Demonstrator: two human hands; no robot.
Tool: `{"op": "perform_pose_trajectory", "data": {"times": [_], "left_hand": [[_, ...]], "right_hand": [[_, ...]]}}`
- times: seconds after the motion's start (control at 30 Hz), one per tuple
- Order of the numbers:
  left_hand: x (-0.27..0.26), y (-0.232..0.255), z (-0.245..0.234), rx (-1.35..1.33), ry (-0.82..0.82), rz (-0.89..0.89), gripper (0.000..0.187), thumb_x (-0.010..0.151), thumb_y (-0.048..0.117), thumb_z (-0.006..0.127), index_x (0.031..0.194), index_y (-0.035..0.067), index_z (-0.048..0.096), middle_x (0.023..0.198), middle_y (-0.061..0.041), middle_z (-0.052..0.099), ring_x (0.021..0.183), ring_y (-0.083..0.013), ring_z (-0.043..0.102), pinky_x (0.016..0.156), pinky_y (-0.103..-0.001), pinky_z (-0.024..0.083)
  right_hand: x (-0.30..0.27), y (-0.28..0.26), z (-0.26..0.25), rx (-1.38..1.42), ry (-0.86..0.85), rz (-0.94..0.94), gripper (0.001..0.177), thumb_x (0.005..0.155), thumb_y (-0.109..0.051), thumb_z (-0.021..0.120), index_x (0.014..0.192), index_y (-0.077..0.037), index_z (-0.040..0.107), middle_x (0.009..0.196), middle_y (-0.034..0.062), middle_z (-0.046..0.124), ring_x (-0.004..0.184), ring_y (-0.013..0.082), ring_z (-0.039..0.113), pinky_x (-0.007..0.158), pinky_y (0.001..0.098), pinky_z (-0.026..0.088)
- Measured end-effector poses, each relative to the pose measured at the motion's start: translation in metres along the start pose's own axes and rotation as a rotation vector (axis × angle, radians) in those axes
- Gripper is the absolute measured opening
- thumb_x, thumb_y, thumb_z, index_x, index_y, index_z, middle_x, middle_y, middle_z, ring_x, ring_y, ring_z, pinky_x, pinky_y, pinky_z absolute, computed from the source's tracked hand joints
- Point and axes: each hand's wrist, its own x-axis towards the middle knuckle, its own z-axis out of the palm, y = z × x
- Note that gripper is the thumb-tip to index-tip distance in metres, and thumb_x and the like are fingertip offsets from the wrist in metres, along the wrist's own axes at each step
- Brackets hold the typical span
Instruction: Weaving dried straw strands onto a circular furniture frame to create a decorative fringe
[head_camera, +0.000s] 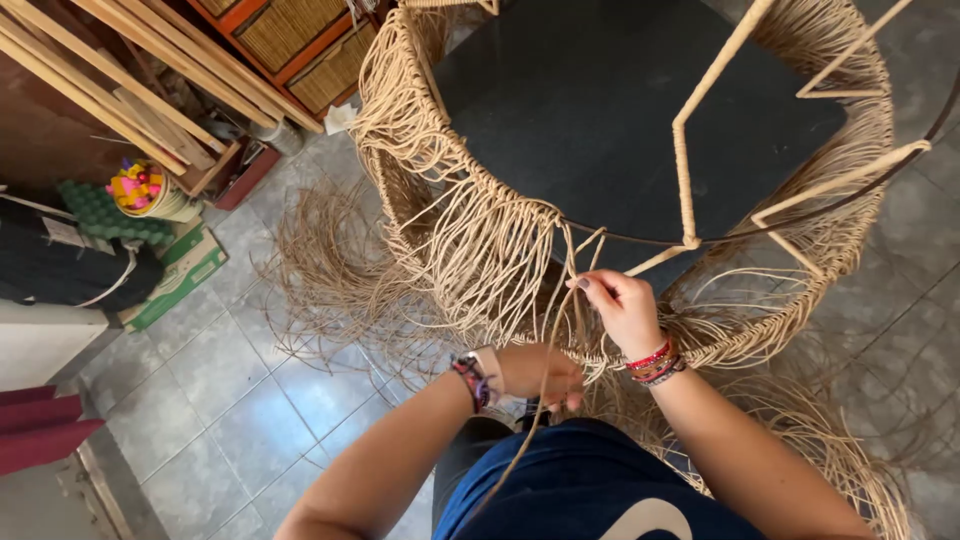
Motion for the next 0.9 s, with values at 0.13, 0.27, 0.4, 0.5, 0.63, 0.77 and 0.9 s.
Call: {"op": "perform_pose_trajectory", "data": {"times": [0.13,0.27,0.4,0.5,0.63,0.77,0.9], "left_hand": [[0.001,0.005,-0.01,-0.02,0.357,0.205,0.026,0.101,0.015,0.058,0.084,0.002,0.073,0.104,-0.019,0.07,0.095,-0.0356,0.068,0.087,-0.047,0.053],[-0.008,-0.003,0.001,0.271,0.082,-0.1,0.024,0.104,0.023,0.056,0.094,0.013,0.075,0.068,0.001,0.074,0.064,-0.0153,0.073,0.074,-0.028,0.054],[-0.006,0.031,-0.012,-0.577,0.355,0.182,0.03,0.108,0.022,0.051,0.091,0.013,0.073,0.079,0.0,0.071,0.075,-0.0146,0.071,0.086,-0.028,0.051],[-0.011,0.041,-0.007,-0.21,0.185,0.095,0.029,0.101,0.014,0.047,0.088,0.015,0.073,0.074,0.003,0.072,0.077,-0.0166,0.072,0.085,-0.032,0.052],[0.002,0.004,-0.006,0.24,-0.012,-0.026,0.033,0.093,0.005,0.045,0.085,0.017,0.074,0.069,0.005,0.073,0.08,-0.0203,0.073,0.085,-0.037,0.053],[0.022,-0.024,-0.011,-0.113,0.175,0.024,0.026,0.099,0.015,0.055,0.086,0.009,0.077,0.077,-0.006,0.072,0.079,-0.0232,0.072,0.086,-0.037,0.053],[0.003,-0.002,-0.01,0.285,-0.061,-0.13,0.028,0.108,0.025,0.054,0.092,0.019,0.076,0.078,0.006,0.075,0.075,-0.0176,0.072,0.095,-0.039,0.048]], "right_hand": [[0.0,-0.006,0.005,-0.026,0.003,0.013,0.01,0.096,-0.017,0.073,0.095,-0.012,0.081,0.052,0.005,0.063,0.056,0.0139,0.062,0.058,0.0325,0.053],[-0.001,0.023,0.004,-0.041,-0.022,-0.002,0.012,0.097,-0.017,0.07,0.095,-0.012,0.081,0.052,0.0065,0.064,0.055,0.0159,0.062,0.058,0.0336,0.054],[0.005,0.003,0.006,-0.031,-0.033,-0.005,0.012,0.097,-0.016,0.071,0.096,-0.011,0.081,0.053,0.006,0.064,0.055,0.0153,0.063,0.058,0.0335,0.054],[0.005,0.0,0.002,-0.046,-0.019,0.006,0.011,0.096,-0.017,0.072,0.095,-0.011,0.081,0.052,0.0061,0.064,0.054,0.0165,0.062,0.057,0.0338,0.054],[0.006,0.01,0.002,-0.039,-0.025,0.003,0.012,0.097,-0.016,0.071,0.096,-0.011,0.082,0.051,0.0069,0.063,0.054,0.0173,0.062,0.058,0.0344,0.054],[0.006,-0.003,0.003,-0.031,-0.001,0.007,0.011,0.096,-0.017,0.071,0.095,-0.013,0.082,0.05,0.0057,0.062,0.053,0.017,0.062,0.058,0.0321,0.054],[0.005,0.014,0.002,-0.023,-0.017,0.006,0.012,0.097,-0.016,0.07,0.096,-0.013,0.082,0.05,0.0054,0.062,0.054,0.0151,0.06,0.059,0.0331,0.054]]}}
